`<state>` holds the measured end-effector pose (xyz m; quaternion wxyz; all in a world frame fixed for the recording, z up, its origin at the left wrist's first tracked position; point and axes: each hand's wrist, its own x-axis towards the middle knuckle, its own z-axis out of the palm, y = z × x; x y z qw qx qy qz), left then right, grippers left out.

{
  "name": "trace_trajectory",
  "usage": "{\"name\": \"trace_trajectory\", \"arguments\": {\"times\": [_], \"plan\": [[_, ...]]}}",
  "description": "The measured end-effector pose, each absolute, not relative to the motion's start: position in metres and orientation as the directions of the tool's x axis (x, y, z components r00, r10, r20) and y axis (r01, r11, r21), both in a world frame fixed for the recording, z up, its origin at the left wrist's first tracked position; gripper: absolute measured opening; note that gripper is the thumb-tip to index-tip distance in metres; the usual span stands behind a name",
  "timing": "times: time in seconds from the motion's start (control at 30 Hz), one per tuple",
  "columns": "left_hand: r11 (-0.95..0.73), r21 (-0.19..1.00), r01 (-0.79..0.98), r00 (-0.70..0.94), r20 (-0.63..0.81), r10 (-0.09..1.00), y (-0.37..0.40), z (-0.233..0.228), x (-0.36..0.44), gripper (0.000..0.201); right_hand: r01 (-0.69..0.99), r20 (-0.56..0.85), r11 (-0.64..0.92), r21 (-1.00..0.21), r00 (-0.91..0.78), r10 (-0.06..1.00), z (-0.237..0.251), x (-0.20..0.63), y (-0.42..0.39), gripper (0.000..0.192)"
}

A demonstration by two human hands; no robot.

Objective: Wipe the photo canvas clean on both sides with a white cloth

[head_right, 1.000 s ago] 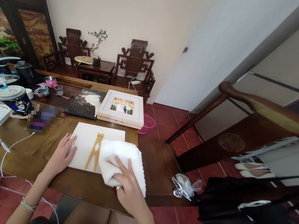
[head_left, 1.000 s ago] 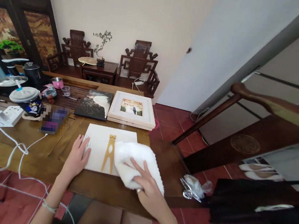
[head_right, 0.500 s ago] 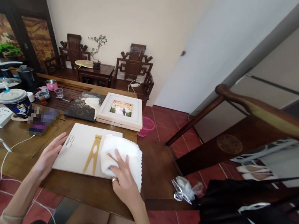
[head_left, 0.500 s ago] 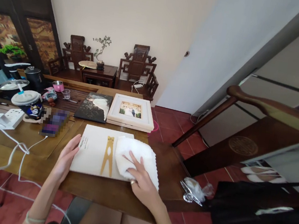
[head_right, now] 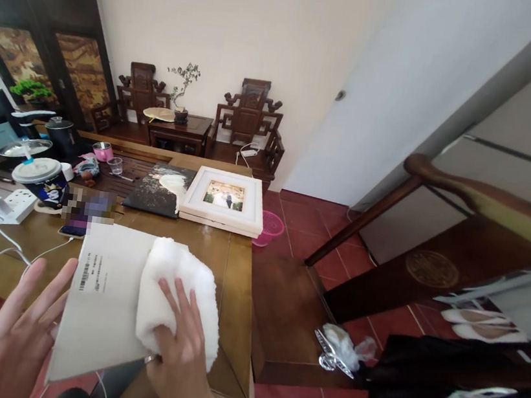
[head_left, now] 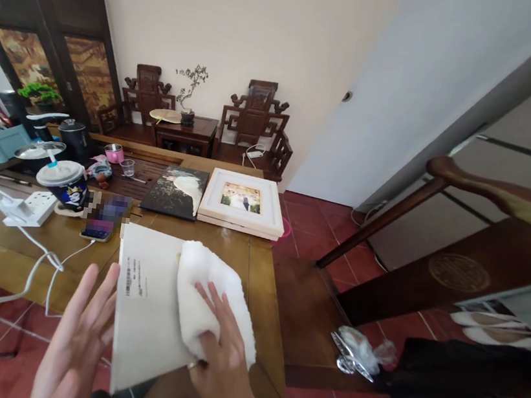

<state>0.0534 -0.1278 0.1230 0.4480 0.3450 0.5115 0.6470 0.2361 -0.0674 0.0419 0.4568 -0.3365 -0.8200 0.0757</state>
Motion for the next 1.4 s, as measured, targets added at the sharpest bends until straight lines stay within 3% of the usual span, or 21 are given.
{"name": "trace_trajectory", "arguments": {"times": [0.1, 0.17, 0.27, 0.37, 0.47, 0.63, 0.8, 1.0, 1.17, 1.27, 1.33, 1.4], "plan": [[-0.187, 0.956, -0.224, -0.328, 0.107, 0.939, -0.128, 0.123, 0.059, 0.09, 0.428, 0.761, 0.781, -0.454, -0.27, 0.59, 0.036, 0.244, -0.066, 0.045], [-0.202, 0.951, -0.233, -0.273, 0.136, 0.952, -0.123, 0.125, 0.064, 0.071, 0.404, 0.726, 0.723, -0.56, -0.181, 0.663, 0.032, 0.254, -0.064, 0.044], [-0.107, 0.963, -0.246, -0.145, 0.072, 0.987, -0.111, 0.122, 0.07, 0.05, 0.368, 0.529, 0.48, -0.797, 0.039, 0.848, 0.024, 0.268, -0.061, 0.024], [0.03, 0.977, -0.21, -0.023, -0.035, 0.999, -0.103, 0.1, 0.074, 0.05, 0.281, 0.403, 0.339, -0.898, 0.211, 0.891, 0.022, 0.279, -0.056, 0.017], [0.145, 0.941, -0.305, -0.019, -0.158, 0.987, -0.101, 0.064, 0.079, 0.051, -0.02, 0.222, 0.243, -0.97, 0.342, 0.913, 0.031, 0.284, -0.049, 0.023], [0.251, 0.803, -0.54, -0.095, -0.354, 0.93, -0.1, 0.024, 0.091, 0.068, -0.533, -0.197, -0.002, -0.846, 0.309, 0.93, 0.048, 0.283, -0.041, 0.031], [0.225, 0.811, -0.539, -0.107, -0.331, 0.937, -0.103, 0.032, 0.093, 0.06, -0.71, -0.453, -0.2, -0.676, 0.186, 0.872, 0.047, 0.274, -0.04, 0.043], [0.458, 0.79, -0.408, 0.079, -0.469, 0.88, -0.115, 0.037, 0.087, 0.047, -0.548, -0.365, -0.247, -0.799, 0.116, 0.924, 0.028, 0.271, -0.045, 0.039], [0.481, 0.73, -0.486, 0.044, -0.529, 0.847, -0.122, 0.046, 0.085, 0.075, -0.531, -0.341, -0.217, -0.819, 0.146, 0.929, 0.021, 0.283, -0.043, 0.044], [0.453, 0.697, -0.555, 0.078, -0.499, 0.863, -0.125, 0.053, 0.078, 0.079, -0.499, -0.254, -0.092, -0.862, 0.268, 0.93, 0.031, 0.302, -0.04, 0.052], [0.417, 0.688, -0.594, 0.079, -0.466, 0.881, -0.126, 0.056, 0.07, 0.076, -0.332, -0.106, 0.051, -0.942, 0.439, 0.892, 0.04, 0.316, -0.039, 0.048], [0.387, 0.71, -0.589, 0.044, -0.45, 0.892, -0.124, 0.056, 0.061, 0.073, -0.001, 0.131, 0.156, -0.988, 0.533, 0.836, 0.045, 0.327, -0.04, 0.034]]}}
